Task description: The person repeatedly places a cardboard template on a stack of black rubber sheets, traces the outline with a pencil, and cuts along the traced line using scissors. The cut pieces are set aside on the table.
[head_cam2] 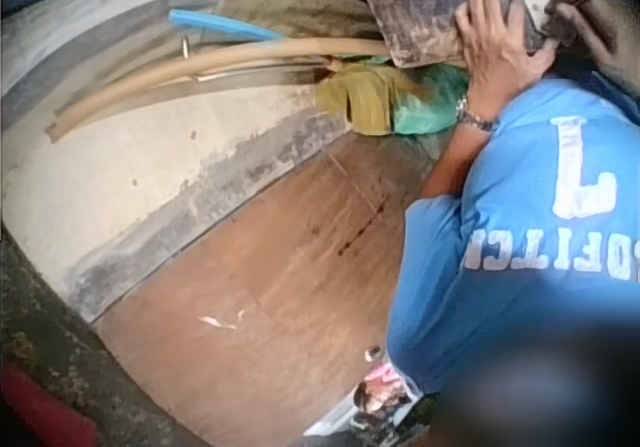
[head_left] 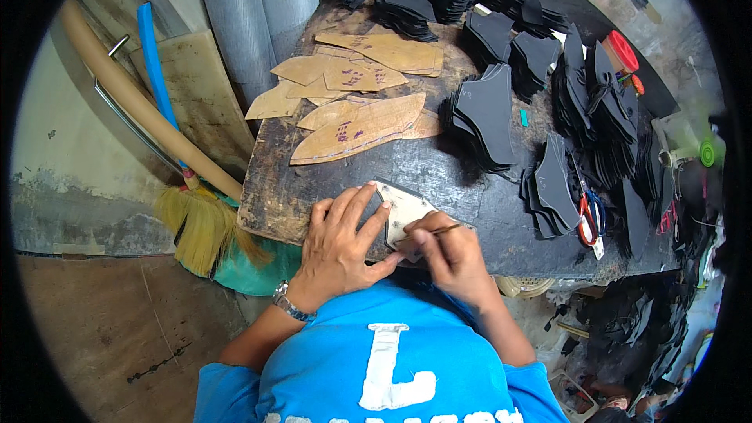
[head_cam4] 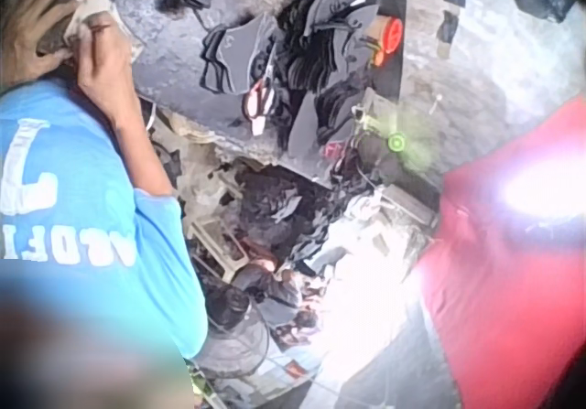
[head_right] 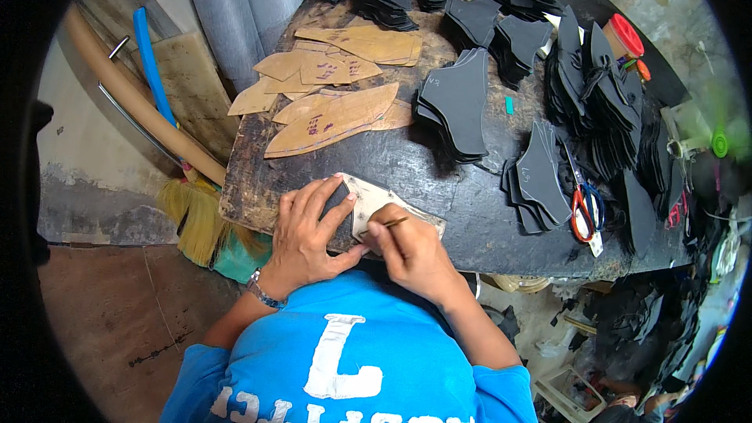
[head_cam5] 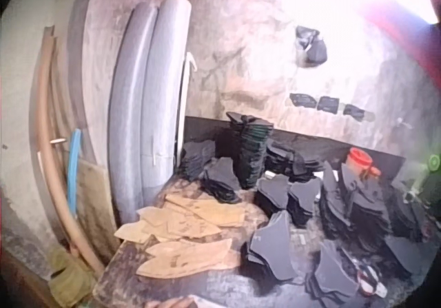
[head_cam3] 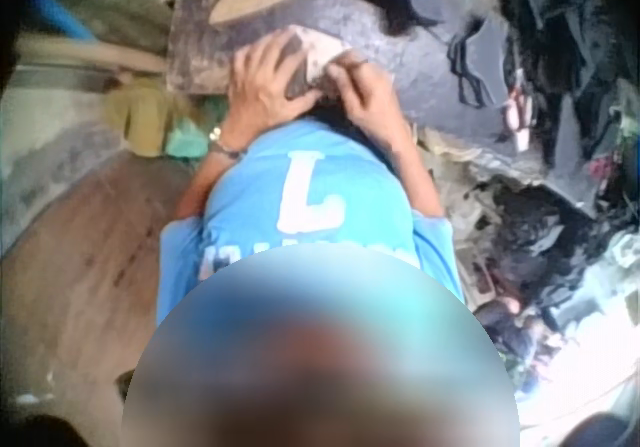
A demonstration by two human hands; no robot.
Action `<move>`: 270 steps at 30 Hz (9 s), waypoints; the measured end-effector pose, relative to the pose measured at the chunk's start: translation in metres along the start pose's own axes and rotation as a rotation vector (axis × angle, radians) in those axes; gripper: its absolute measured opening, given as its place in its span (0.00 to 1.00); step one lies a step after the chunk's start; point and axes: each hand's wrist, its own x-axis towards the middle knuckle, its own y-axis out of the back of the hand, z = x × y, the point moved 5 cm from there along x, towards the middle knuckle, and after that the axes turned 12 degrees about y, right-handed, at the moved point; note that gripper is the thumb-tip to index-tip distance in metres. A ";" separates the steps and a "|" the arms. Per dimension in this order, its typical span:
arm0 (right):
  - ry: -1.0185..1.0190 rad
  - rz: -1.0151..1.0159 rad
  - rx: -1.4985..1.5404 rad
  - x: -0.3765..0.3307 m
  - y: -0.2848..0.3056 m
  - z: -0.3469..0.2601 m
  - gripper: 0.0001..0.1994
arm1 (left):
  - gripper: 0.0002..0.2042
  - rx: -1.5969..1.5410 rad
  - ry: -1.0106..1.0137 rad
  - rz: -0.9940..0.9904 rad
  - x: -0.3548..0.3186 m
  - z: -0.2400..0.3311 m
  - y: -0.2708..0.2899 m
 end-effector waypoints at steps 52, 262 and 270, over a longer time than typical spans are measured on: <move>-0.009 0.159 -0.319 0.011 0.025 0.009 0.03 | 0.33 0.016 0.011 -0.009 0.000 0.004 0.002; -0.023 0.255 -0.317 -0.053 0.051 0.003 0.01 | 0.22 0.138 -0.038 -0.198 0.004 0.010 0.010; -0.068 0.249 -0.289 -0.051 0.052 0.007 0.03 | 0.24 0.085 0.008 -0.242 0.003 0.010 0.012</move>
